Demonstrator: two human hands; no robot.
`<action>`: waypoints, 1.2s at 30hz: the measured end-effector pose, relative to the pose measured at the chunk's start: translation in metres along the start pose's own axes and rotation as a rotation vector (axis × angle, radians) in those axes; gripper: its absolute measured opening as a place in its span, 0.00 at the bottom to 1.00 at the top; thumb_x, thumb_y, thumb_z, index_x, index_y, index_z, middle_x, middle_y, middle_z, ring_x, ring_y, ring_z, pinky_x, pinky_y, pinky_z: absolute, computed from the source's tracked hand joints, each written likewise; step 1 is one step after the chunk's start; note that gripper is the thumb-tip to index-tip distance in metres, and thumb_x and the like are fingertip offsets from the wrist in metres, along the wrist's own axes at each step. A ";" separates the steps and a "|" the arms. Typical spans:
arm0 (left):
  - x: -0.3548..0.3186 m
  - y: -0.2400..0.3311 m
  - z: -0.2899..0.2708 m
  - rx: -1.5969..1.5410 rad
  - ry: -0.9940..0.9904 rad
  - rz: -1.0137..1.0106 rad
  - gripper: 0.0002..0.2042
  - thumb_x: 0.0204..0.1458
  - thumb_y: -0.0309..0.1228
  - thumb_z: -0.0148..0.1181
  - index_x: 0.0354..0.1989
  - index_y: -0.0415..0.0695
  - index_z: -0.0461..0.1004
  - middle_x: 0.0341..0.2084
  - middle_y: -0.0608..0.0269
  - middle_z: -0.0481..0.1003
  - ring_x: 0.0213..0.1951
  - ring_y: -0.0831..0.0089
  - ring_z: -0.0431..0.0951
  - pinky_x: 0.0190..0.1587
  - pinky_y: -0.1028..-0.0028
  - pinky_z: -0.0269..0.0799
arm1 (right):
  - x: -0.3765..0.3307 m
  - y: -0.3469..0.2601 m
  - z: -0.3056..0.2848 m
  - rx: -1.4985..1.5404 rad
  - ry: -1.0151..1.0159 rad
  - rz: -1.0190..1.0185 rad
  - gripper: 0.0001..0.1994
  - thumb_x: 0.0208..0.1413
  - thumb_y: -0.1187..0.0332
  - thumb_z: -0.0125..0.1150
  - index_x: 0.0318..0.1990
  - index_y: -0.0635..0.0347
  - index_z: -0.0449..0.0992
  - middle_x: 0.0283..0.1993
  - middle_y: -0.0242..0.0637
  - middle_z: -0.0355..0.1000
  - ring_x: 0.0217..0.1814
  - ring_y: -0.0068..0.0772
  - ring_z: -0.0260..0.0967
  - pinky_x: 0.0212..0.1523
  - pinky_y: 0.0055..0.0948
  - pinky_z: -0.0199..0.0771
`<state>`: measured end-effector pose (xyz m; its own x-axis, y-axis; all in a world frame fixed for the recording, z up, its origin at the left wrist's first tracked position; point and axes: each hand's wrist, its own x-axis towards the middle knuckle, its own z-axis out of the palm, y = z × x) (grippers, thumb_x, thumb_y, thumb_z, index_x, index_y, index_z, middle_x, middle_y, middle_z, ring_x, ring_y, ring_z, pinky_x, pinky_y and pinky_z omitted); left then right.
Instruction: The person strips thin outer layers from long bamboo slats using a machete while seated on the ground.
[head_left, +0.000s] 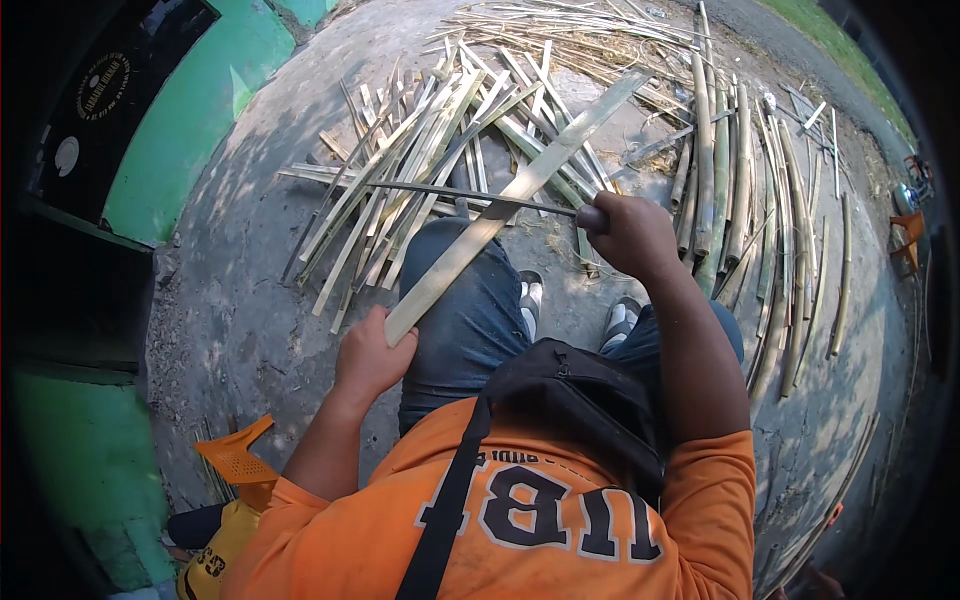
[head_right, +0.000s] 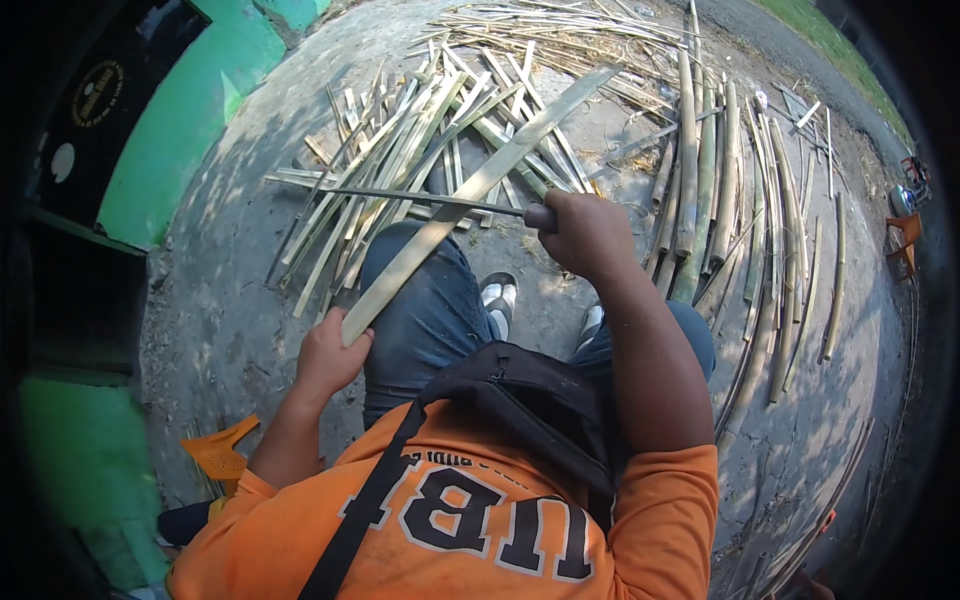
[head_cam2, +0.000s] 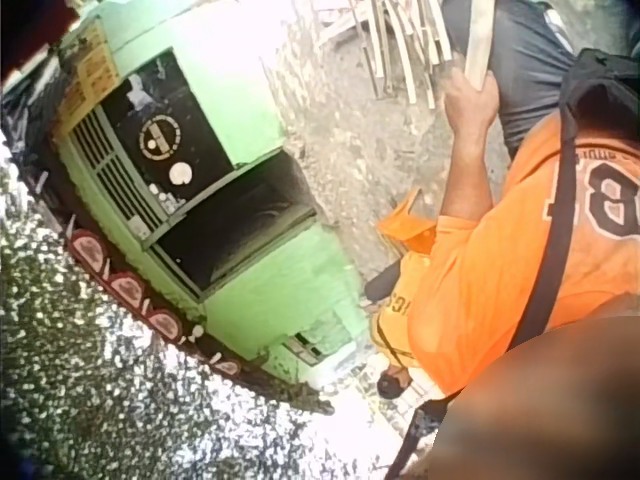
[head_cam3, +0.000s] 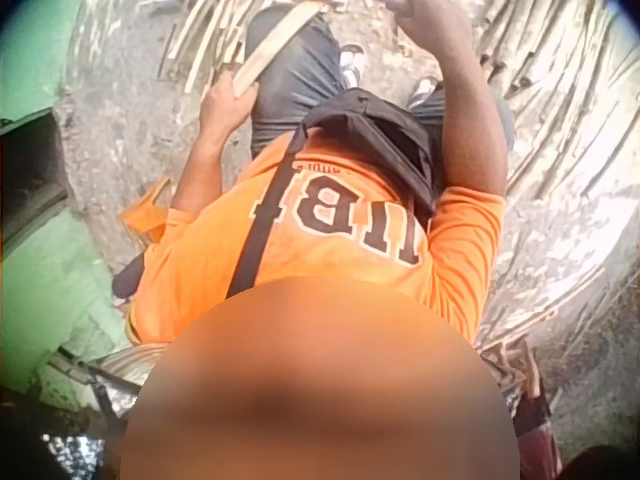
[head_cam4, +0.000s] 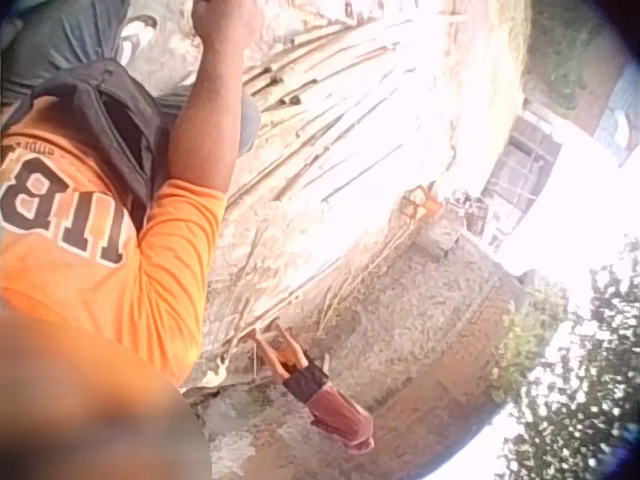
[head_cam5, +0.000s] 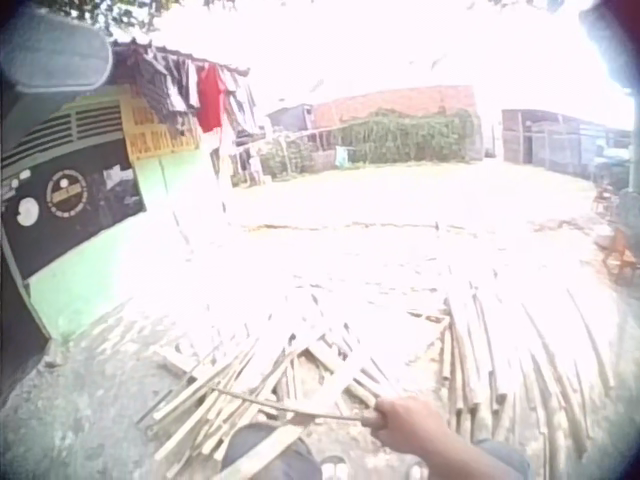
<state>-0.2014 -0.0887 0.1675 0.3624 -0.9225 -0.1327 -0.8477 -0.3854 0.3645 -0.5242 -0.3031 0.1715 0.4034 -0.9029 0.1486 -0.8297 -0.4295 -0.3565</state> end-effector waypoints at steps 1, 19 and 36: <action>0.001 -0.003 0.003 0.000 0.000 -0.005 0.22 0.55 0.44 0.65 0.48 0.36 0.75 0.38 0.37 0.81 0.44 0.38 0.82 0.47 0.50 0.77 | 0.001 0.000 0.000 0.019 0.001 0.000 0.11 0.55 0.57 0.68 0.34 0.54 0.79 0.33 0.46 0.79 0.40 0.55 0.79 0.40 0.52 0.77; 0.013 -0.039 0.041 -0.486 -0.031 -0.035 0.29 0.73 0.53 0.40 0.41 0.36 0.74 0.34 0.39 0.78 0.39 0.40 0.80 0.41 0.56 0.73 | -0.004 -0.040 0.016 -0.022 -0.258 -0.172 0.11 0.53 0.56 0.66 0.34 0.52 0.79 0.32 0.45 0.80 0.39 0.54 0.80 0.40 0.51 0.78; 0.015 -0.036 0.039 -0.317 0.062 0.070 0.26 0.73 0.49 0.42 0.37 0.36 0.74 0.31 0.34 0.77 0.39 0.30 0.77 0.39 0.46 0.71 | 0.015 -0.033 0.030 -0.011 -0.315 -0.145 0.09 0.53 0.63 0.59 0.36 0.54 0.81 0.33 0.49 0.80 0.40 0.57 0.79 0.43 0.53 0.78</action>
<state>-0.1809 -0.0899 0.1160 0.3386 -0.9399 -0.0443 -0.7120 -0.2867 0.6410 -0.4793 -0.3020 0.1583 0.6153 -0.7824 -0.0958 -0.7585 -0.5546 -0.3423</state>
